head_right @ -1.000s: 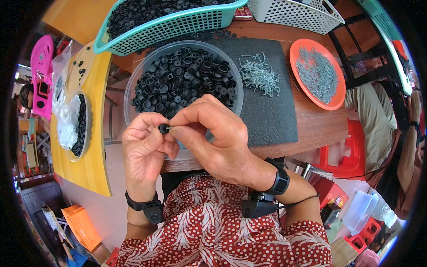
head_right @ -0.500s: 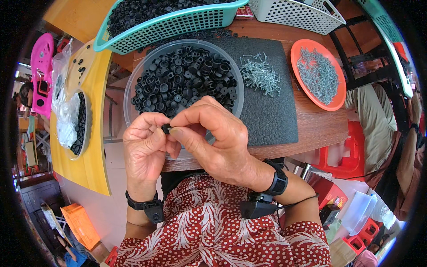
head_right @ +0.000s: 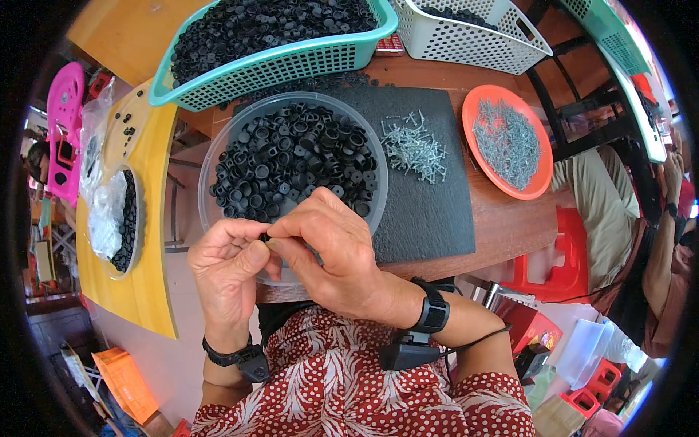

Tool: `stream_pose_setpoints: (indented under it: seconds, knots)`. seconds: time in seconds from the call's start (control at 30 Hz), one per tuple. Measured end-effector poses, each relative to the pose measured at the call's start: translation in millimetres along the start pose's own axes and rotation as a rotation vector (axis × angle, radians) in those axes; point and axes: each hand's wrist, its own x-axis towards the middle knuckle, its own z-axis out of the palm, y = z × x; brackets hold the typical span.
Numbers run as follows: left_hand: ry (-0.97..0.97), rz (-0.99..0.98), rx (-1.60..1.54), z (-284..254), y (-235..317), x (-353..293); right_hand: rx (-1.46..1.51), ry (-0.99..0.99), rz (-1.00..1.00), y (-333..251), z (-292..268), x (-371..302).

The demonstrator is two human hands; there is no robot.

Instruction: Assembling small black plastic caps and metal pins by hand.

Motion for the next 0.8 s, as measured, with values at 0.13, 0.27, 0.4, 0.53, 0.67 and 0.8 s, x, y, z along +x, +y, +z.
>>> stream_pose_setpoints:
  seconds: [0.13,0.27,0.4,0.53,0.67,0.8]
  knots:
    - [0.068,0.015,0.066,-2.3,0.8,1.3,-0.083,-0.103,-0.040,4.2,-9.3,11.3]
    - [0.134,0.031,0.081,-3.9,2.3,4.2,-0.387,-0.182,-0.098,27.1,-22.1,33.7]
    - [0.130,0.051,0.075,-4.7,3.2,4.0,-0.615,-0.308,-0.180,48.3,-17.6,40.1]
    - [0.149,0.045,0.056,-6.8,3.9,3.1,-0.772,-0.452,-0.292,47.2,-10.8,44.0]
    - [0.161,0.030,0.057,-6.9,5.9,2.3,-0.770,-0.436,-0.299,48.5,-8.0,42.1]
    - [0.165,0.043,0.060,-7.3,5.1,3.4,-0.550,-0.333,-0.248,38.7,-11.3,38.4]
